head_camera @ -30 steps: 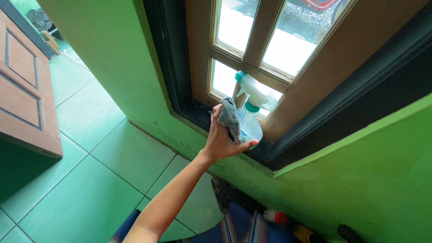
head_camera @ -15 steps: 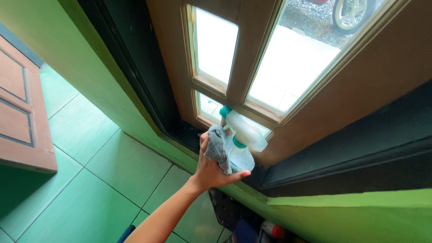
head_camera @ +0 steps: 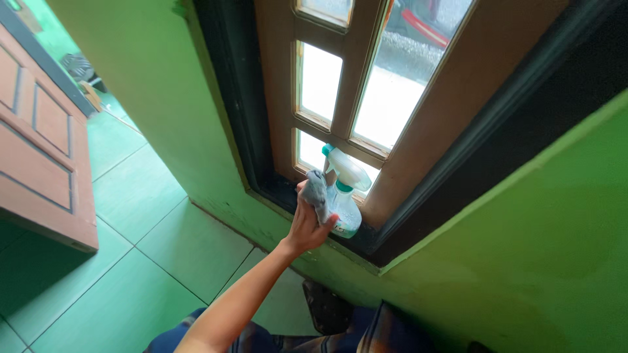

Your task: The person cleans a window using a spray bottle and a cloth. They repeatedly spray the cleaning solution onto the glass and wipe it down with the cloth, focusing on different sections of the window frame and glass.

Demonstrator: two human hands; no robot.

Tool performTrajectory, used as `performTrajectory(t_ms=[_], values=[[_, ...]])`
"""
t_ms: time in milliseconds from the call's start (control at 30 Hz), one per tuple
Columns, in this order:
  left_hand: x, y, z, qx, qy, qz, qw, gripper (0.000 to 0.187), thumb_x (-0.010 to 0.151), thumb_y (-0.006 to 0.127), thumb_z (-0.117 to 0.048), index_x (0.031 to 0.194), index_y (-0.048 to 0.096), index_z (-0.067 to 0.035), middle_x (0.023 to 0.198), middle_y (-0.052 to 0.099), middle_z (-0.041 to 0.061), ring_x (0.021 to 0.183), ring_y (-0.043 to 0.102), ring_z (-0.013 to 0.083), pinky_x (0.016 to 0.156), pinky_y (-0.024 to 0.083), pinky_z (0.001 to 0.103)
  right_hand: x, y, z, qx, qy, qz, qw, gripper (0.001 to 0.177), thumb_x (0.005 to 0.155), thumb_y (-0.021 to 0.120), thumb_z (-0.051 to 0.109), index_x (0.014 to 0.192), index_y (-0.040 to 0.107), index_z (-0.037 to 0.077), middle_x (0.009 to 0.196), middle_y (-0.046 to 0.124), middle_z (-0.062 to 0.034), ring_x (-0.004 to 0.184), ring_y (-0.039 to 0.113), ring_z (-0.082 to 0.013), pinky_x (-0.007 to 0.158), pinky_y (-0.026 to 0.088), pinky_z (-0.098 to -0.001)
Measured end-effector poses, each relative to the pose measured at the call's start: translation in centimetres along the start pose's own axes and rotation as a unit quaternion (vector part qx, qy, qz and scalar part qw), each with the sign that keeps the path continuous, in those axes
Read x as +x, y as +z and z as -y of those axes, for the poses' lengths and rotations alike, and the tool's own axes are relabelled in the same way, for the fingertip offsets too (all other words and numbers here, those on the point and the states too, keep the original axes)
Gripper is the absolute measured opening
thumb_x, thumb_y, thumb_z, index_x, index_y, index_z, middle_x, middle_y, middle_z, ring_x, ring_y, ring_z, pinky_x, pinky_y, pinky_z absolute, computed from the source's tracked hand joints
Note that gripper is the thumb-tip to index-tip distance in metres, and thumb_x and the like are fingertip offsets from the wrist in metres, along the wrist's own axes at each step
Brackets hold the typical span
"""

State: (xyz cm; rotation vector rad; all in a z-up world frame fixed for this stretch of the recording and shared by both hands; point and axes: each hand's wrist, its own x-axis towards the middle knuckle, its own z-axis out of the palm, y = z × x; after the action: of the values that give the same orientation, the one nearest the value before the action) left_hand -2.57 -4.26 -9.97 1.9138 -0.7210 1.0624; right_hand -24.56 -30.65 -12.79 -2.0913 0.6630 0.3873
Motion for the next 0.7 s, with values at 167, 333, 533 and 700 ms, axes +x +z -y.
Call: performTrajectory(t_ms=[167,333,533,700], values=[[-4.3,4.1,4.7,0.152,0.047,-0.091,0.983,0.056,0.108,0.049,0.003,0.158,0.026,0.010,0.152,0.016,0.054,0.143,0.020,0.0741,0.118,0.029,0.073,-6.6,-1.7,3.3,0.020,-0.223,-0.070,0.972,0.041,0.097,0.061,0.024,0.132,0.058,0.004,0.112,0.074,-0.0199,0.105,0.073,-0.0302,0.089,0.058,-0.0413],[-3.7,3.5,5.9,0.148,0.012,-0.078,0.986,0.055,0.107,0.050,0.002,0.156,0.025,0.010,0.153,0.015,0.054,0.142,0.014,0.0746,0.118,0.022,0.075,-8.0,-1.2,17.6,0.002,-0.459,-0.172,0.872,0.051,0.095,0.064,0.022,0.139,0.052,0.000,0.120,0.071,-0.0234,0.110,0.071,-0.0339,0.092,0.058,-0.0433],[2.2,-2.5,1.5,-0.071,-0.109,-0.092,0.987,0.049,0.110,0.044,0.002,0.153,0.024,0.009,0.150,0.019,0.050,0.138,0.026,0.0669,0.116,0.027,0.071,-4.6,1.1,25.4,-0.055,-0.494,-0.298,0.815,0.077,0.093,0.073,0.031,0.144,0.035,-0.013,0.133,0.052,-0.0355,0.125,0.052,-0.0474,0.105,0.043,-0.0539],[6.3,-5.4,-0.9,0.083,0.053,-0.056,0.994,0.045,0.111,0.041,0.003,0.152,0.025,0.004,0.148,0.022,0.046,0.133,0.038,0.0584,0.114,0.035,0.067,-0.8,3.6,27.7,0.020,-0.434,-0.261,0.862,0.065,0.096,0.070,0.036,0.137,0.041,-0.006,0.125,0.057,-0.0316,0.119,0.058,-0.0435,0.100,0.046,-0.0538]])
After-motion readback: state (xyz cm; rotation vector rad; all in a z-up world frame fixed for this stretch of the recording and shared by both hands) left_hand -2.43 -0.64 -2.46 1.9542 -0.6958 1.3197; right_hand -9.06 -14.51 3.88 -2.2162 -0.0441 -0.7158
